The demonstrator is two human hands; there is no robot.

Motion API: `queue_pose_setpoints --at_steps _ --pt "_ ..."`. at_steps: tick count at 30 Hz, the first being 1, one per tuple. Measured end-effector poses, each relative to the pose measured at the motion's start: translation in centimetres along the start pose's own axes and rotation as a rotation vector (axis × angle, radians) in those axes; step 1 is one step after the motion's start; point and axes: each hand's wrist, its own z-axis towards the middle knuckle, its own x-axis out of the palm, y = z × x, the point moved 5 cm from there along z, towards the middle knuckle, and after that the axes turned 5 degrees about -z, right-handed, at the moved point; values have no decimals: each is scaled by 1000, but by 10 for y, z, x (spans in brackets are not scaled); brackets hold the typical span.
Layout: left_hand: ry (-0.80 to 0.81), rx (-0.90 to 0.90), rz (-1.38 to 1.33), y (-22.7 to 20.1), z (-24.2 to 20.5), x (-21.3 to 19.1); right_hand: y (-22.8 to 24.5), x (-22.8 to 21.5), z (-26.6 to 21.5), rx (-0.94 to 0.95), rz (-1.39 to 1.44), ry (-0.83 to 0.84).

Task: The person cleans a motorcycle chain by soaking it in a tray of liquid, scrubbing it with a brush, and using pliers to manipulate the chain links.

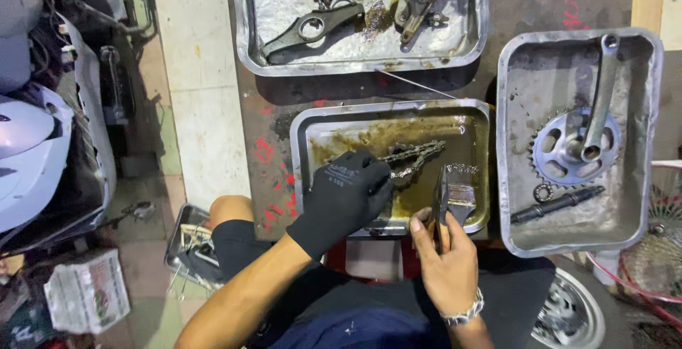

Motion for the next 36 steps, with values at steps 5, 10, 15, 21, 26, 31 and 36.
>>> queue_pose_setpoints --at_steps 5,10,15,21,26,31,36 --pt "-27 50 -9 5 -11 9 -23 -3 -24 -281 -92 -38" --pt "0 118 46 -2 -44 31 -66 -2 -55 -117 180 146" --pt "-154 285 121 -8 -77 35 -75 -10 -84 -156 55 145" --pt "-218 206 256 -3 -88 39 -67 -11 -89 -228 -246 59" --pt "-310 211 194 -10 -86 39 -45 -7 -75 -353 -387 -22" --pt "-307 204 241 -8 -74 54 -49 -2 -70 -312 -350 3" --pt "-212 131 155 -1 -69 60 -57 -5 -66 -288 -385 16"
